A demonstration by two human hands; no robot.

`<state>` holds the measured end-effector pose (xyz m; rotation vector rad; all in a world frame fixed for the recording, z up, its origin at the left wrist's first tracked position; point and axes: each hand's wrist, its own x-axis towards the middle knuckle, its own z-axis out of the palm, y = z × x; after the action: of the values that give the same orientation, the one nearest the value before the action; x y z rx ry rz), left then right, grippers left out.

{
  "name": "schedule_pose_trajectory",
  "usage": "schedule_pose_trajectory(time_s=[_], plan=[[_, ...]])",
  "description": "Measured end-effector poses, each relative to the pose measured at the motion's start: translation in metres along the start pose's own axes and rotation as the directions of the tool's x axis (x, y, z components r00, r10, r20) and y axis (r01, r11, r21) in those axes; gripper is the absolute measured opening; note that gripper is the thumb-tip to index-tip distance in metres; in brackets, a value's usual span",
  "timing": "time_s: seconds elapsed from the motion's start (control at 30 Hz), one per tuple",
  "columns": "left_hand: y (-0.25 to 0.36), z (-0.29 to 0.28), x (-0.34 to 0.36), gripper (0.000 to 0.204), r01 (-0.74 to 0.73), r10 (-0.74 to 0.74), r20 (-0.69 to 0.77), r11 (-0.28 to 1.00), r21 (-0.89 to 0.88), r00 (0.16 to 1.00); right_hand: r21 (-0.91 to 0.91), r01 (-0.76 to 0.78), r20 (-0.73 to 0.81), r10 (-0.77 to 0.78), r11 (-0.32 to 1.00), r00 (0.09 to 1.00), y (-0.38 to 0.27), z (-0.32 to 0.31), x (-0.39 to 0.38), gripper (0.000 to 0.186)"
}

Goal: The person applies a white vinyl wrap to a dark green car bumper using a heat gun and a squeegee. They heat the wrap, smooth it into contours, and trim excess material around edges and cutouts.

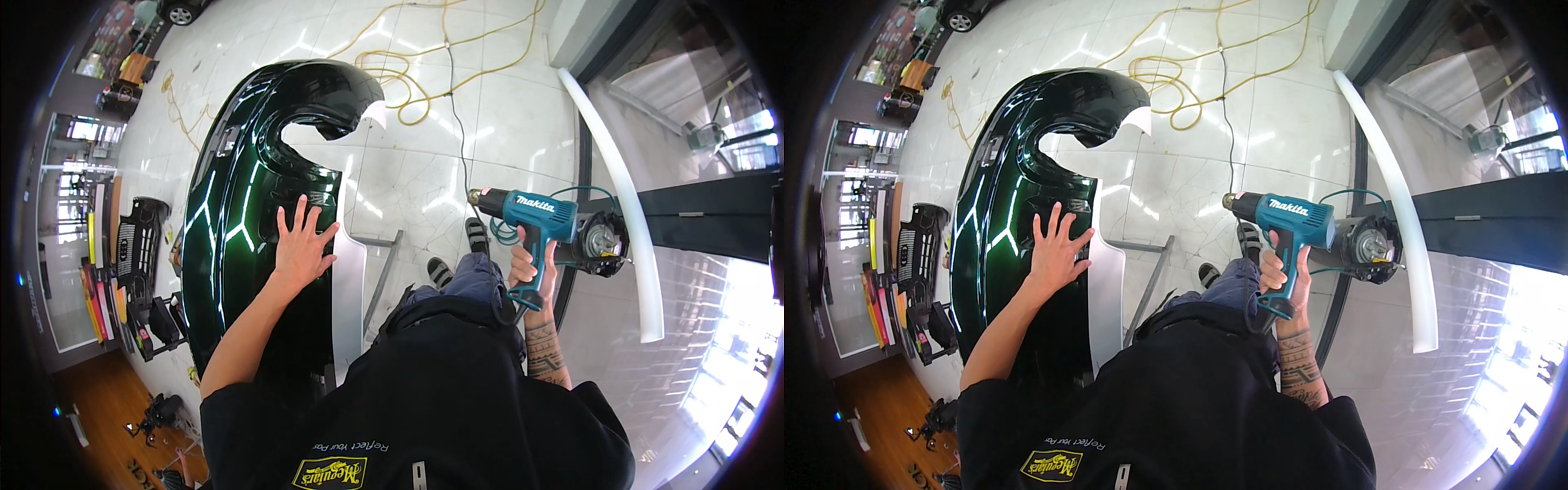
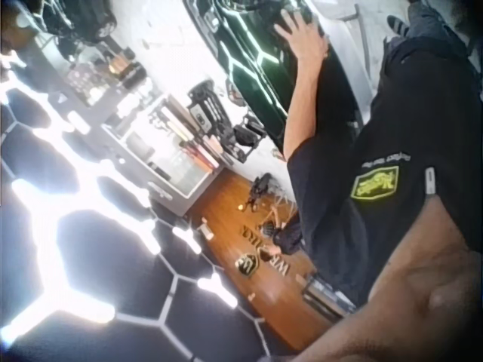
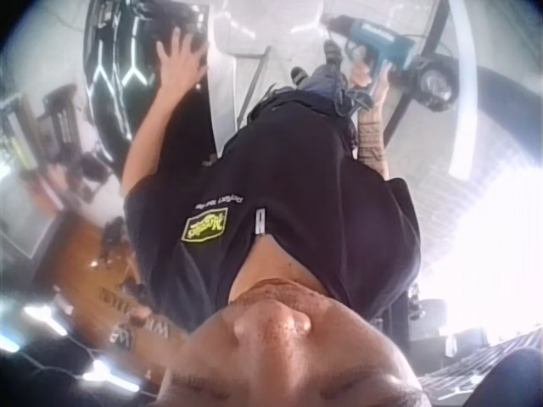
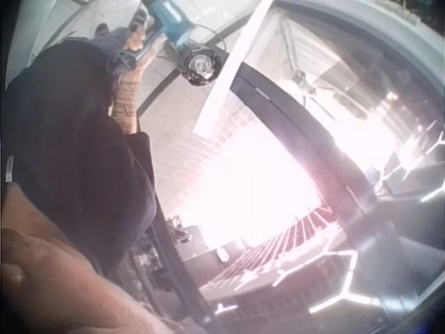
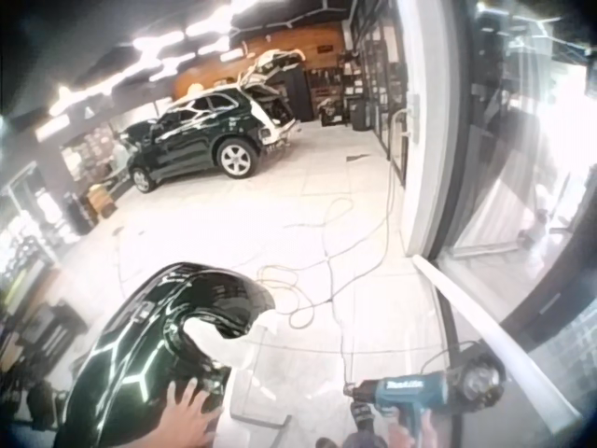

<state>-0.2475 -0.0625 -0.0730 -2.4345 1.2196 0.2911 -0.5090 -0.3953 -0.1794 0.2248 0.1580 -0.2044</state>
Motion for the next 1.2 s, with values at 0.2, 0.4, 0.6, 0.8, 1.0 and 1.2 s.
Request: schedule_pose_trajectory(time_s=[0.2, 0.4, 0.6, 0.8, 1.0, 1.2], plan=[[-0.012, 0.003, -0.012, 0.054, -0.047, 0.042, -0.127, 0.998, -0.040, 0.991, 0.032, 0.030, -0.012, -0.030, 0.999, 0.999, 0.007, -0.002, -0.016, 0.068], [-0.001, 0.011, -0.003, 0.057, 0.059, -0.057, -0.180, 0.998, 0.007, 0.982, 0.009, 0.072, -0.014, -0.072, 0.997, 0.997, 0.001, -0.006, -0.025, 0.067], [0.003, 0.014, 0.005, 0.058, 0.044, -0.039, -0.161, 0.999, 0.031, 0.986, -0.001, 0.010, -0.003, -0.010, 1.000, 1.000, 0.002, -0.007, -0.020, 0.067], [-0.005, 0.005, 0.009, 0.053, -0.079, 0.080, -0.044, 0.996, 0.032, 0.996, 0.076, -0.078, 0.025, 0.076, 0.994, 0.997, 0.017, 0.004, -0.006, 0.070], [-0.038, -0.012, -0.002, 0.052, 0.038, -0.081, -0.319, 0.990, -0.137, 0.944, 0.199, -0.284, 0.030, 0.284, 0.938, 0.958, 0.038, 0.018, 0.012, 0.071], [-0.086, -0.004, -0.066, 0.049, 0.256, -0.359, -0.485, 0.929, -0.267, 0.797, 0.167, -0.508, 0.022, 0.512, 0.845, 0.859, 0.073, 0.024, 0.034, 0.071]])
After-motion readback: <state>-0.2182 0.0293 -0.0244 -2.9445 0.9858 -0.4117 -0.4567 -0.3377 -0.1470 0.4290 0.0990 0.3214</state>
